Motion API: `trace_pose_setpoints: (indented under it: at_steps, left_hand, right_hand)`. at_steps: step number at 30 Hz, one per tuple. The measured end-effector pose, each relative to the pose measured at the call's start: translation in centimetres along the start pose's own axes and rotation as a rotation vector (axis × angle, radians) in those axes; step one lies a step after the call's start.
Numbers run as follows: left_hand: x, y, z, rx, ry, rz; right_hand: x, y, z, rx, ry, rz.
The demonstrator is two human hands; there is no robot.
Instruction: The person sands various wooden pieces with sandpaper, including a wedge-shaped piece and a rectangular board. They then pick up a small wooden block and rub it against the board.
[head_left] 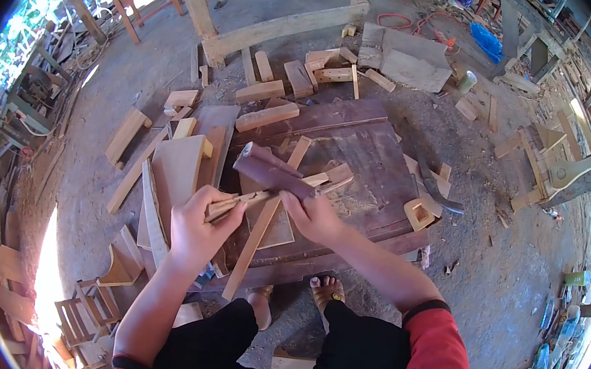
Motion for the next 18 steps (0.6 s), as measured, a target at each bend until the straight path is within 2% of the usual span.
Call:
trace_pose_setpoints:
  at_steps: [1, 3, 4, 5, 6, 7, 9, 13, 15, 16, 18]
  left_hand:
    - [-0.2, 0.0, 0.1, -0.001, 0.000, -0.005]
    - [0.2, -0.2, 0.4, -0.028, -0.150, -0.022]
    - [-0.2, -0.1, 0.5, -0.024, -0.152, -0.019]
    - [0.2, -0.1, 0.7, -0.038, -0.279, -0.039]
    - [0.8, -0.2, 1.1, -0.051, -0.407, -0.057]
    - [1.0, -0.2, 1.1, -0.045, -0.409, -0.050]
    - [2.3, -0.4, 1.3, -0.058, -0.505, -0.091]
    - [2.7, -0.2, 0.7, -0.072, -0.451, -0.150]
    - [3.5, 0.7, 0.5, 0.112, -0.566, -0.240]
    - [3.5, 0.8, 0.6, 0.119, -0.559, -0.241]
    - [2.4, 1.0, 0.3, 0.119, -0.380, -0.258]
  right_hand:
    - [0.4, -0.3, 0.5, 0.001, 0.001, -0.005]
    - [2.7, 0.2, 1.9, 0.120, 0.039, -0.195]
    - [5.2, 0.8, 2.9, 0.167, -0.164, -0.096]
    - [8.1, 1.8, 4.1, 0.213, -0.366, 0.008]
    - [11.8, 2.4, 5.0, 0.126, -0.496, 0.311]
    - [15.1, 3.3, 5.9, 0.036, -0.620, 0.615]
    - [16.6, 5.2, 6.3, 0.049, -0.659, 0.635]
    - [17.6, 5.7, 6.6, 0.013, -0.695, 0.668]
    - [17.3, 5.7, 6.3, 0.018, -0.681, 0.680]
    - [17.1, 5.6, 6.2, 0.027, -0.671, 0.684]
    - [14.0, 4.3, 4.9, 0.012, -0.641, 0.619]
Point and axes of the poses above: each hand's wrist, its own z-axis away from the middle knuckle, its own y-axis out of the back of the hand, x = y × z, the point moved 7 cm from there along -z, towards the middle knuckle, and after that the axes turned 4 degrees about -z, right-handed, at the moved point
